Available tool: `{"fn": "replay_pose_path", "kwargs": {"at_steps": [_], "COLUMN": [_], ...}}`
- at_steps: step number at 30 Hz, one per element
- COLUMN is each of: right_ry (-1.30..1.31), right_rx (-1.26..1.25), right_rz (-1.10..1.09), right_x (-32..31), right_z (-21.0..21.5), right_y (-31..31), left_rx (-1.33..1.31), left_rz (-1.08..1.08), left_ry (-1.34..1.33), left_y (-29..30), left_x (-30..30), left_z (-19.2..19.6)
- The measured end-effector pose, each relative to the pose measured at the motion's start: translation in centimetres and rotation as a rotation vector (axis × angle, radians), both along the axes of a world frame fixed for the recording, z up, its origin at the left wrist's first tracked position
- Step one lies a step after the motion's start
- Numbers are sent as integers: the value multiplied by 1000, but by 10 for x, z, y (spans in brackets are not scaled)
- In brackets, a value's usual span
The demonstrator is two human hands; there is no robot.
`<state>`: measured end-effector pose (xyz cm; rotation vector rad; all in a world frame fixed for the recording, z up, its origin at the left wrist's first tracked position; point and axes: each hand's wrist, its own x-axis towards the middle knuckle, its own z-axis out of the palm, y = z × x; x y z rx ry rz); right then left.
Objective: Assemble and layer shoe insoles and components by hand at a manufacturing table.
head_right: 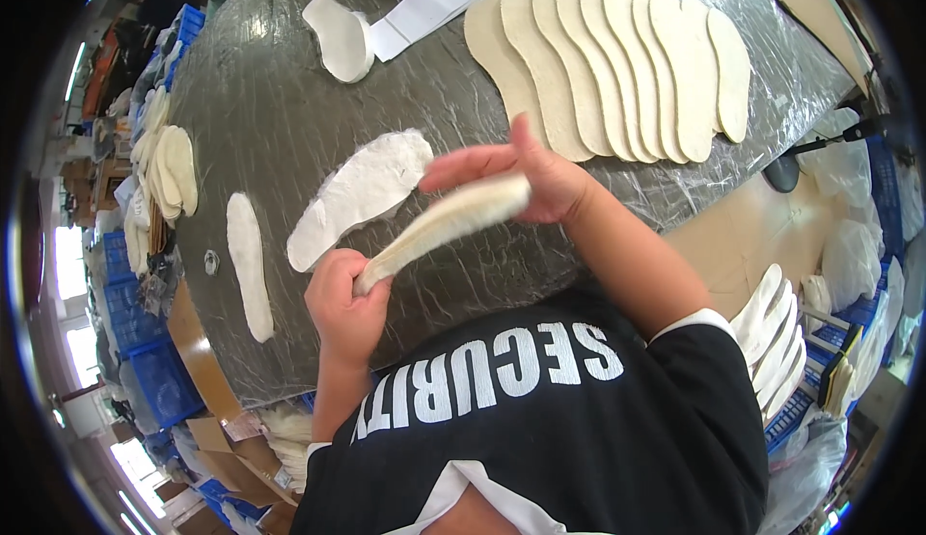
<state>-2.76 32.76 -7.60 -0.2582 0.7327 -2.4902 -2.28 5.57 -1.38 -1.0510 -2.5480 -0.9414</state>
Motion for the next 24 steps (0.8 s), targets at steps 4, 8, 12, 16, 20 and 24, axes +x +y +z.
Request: {"fn": "replay_pose_path", "kwargs": {"at_steps": [4,8,12,16,20,24], "right_ry": [-34,51,-18,-77,-193,-288], "right_rx": [159,88,-7,-84,63,99], "right_rz": [-296,-363,-222,-154,115,129], "right_x": [15,10,2,-12,-9,-3], "right_z": [7,-11,0,-4,7,14], "right_y": [-40,-78,-76,-74,-57,-59], "left_rx": [25,0,242,237,123,42], "left_rz": [142,61,-135,-88,-57,-100], "left_ry": [54,-47,-396,-277,212,241], "left_y": [18,40,41,45,38,28], "left_x": [6,7,-2,-10,-25,-28], "left_z": [-4,1,-3,0,10,16]}}
